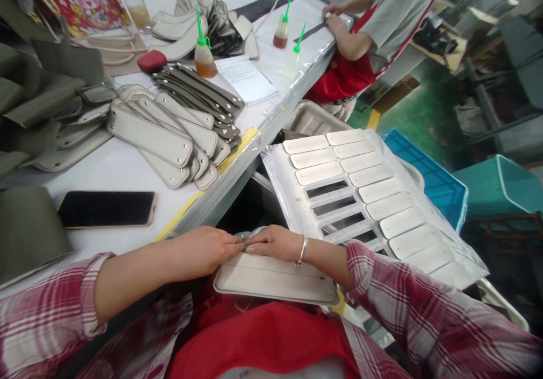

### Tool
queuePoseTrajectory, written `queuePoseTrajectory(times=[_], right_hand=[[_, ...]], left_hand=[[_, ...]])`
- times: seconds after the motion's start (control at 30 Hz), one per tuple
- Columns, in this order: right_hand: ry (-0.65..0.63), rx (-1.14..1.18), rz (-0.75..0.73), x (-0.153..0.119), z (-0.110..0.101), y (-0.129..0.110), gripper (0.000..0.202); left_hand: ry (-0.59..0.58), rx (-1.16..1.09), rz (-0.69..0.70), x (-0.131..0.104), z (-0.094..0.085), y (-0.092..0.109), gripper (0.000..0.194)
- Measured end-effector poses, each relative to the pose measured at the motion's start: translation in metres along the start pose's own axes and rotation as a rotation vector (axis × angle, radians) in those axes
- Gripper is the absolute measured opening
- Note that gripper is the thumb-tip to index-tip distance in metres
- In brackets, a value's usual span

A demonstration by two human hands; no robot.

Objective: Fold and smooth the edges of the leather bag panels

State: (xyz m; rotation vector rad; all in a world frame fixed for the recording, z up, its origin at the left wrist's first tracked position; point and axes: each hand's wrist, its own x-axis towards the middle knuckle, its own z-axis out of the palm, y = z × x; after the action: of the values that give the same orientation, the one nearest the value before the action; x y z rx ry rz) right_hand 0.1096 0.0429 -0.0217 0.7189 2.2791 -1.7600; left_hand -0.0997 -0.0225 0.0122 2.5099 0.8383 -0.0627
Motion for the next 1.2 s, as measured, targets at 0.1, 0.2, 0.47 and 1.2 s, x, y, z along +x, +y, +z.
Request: queuePoseTrajectory(times=[0.1, 0.2, 0.47, 1.2], right_hand=[[0.020, -0.052, -0.007, 0.009, 0.004, -0.003, 0.039], [0.017, -0.111, -0.017, 0.013, 0.005, -0.005, 0.038], [0.023, -0.151, 0.020, -0.057, -0.016, 0.023, 0.039], [1.156, -0.408, 0.027, -0.191, 0.123, 0.042, 0.015]], left_hand=[[-0.005, 0.036, -0.077, -0.004, 0.001, 0.005, 0.034], [-0.024, 0.122, -0.114, -0.003, 0.000, 0.014, 0.035], [-0.017, 0.257, -0.151, 0.004, 0.007, 0.034, 0.044], [0.347, 0.006, -0.171, 0.100, 0.062, 0.144, 0.011]])
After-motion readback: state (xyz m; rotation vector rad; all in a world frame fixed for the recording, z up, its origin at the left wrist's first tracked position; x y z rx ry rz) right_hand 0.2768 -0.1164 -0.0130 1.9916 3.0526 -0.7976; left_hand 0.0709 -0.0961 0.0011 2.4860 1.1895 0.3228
